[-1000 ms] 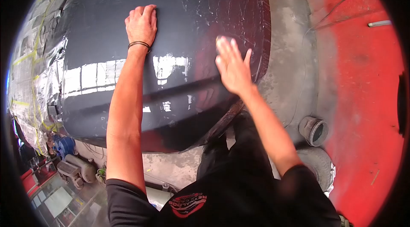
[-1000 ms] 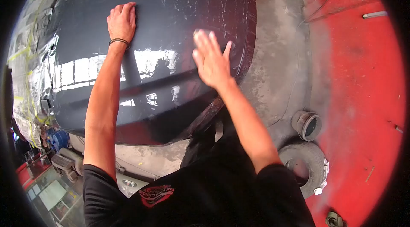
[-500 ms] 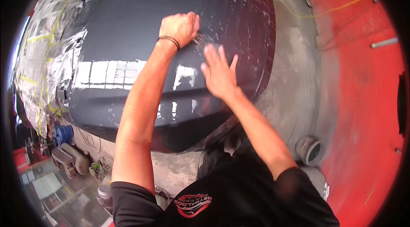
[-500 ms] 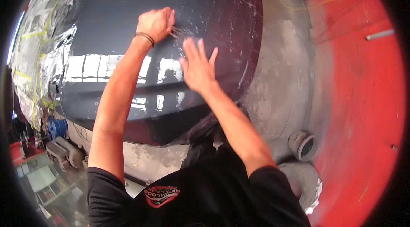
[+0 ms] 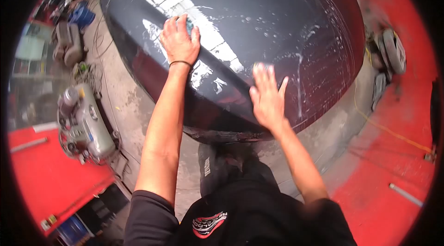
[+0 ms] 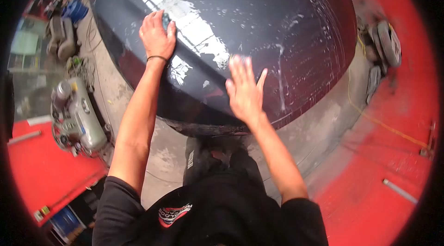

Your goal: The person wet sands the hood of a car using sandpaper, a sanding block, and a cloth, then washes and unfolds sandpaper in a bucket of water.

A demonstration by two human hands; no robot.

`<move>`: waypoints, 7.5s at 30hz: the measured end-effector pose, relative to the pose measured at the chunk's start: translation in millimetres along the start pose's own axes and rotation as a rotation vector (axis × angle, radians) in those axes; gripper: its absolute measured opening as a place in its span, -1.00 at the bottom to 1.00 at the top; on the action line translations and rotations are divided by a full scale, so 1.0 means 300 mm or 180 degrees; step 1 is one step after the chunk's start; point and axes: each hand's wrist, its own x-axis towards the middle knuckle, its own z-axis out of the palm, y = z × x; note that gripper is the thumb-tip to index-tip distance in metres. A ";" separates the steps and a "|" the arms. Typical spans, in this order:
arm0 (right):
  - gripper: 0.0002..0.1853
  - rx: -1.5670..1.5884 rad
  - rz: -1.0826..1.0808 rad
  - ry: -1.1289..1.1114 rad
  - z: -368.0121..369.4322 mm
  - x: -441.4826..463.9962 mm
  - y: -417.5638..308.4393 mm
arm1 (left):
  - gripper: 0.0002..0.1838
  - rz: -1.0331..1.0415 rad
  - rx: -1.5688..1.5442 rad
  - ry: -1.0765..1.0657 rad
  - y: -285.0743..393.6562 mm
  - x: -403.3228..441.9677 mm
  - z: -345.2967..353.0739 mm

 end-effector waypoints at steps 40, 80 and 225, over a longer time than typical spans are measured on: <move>-0.30 -0.0622 -0.0904 -0.0231 0.052 0.107 -0.062 | -0.51 -0.0297 0.0278 -0.0033 0.013 -0.001 -0.023; -0.30 0.0072 0.0501 0.0145 -0.150 0.324 0.524 | -0.35 -0.0058 0.0236 -0.0078 0.035 0.015 -0.003; -0.26 0.0769 0.3030 0.0859 -0.110 0.078 0.920 | -0.48 0.3286 -0.1353 -0.1578 0.723 0.793 0.632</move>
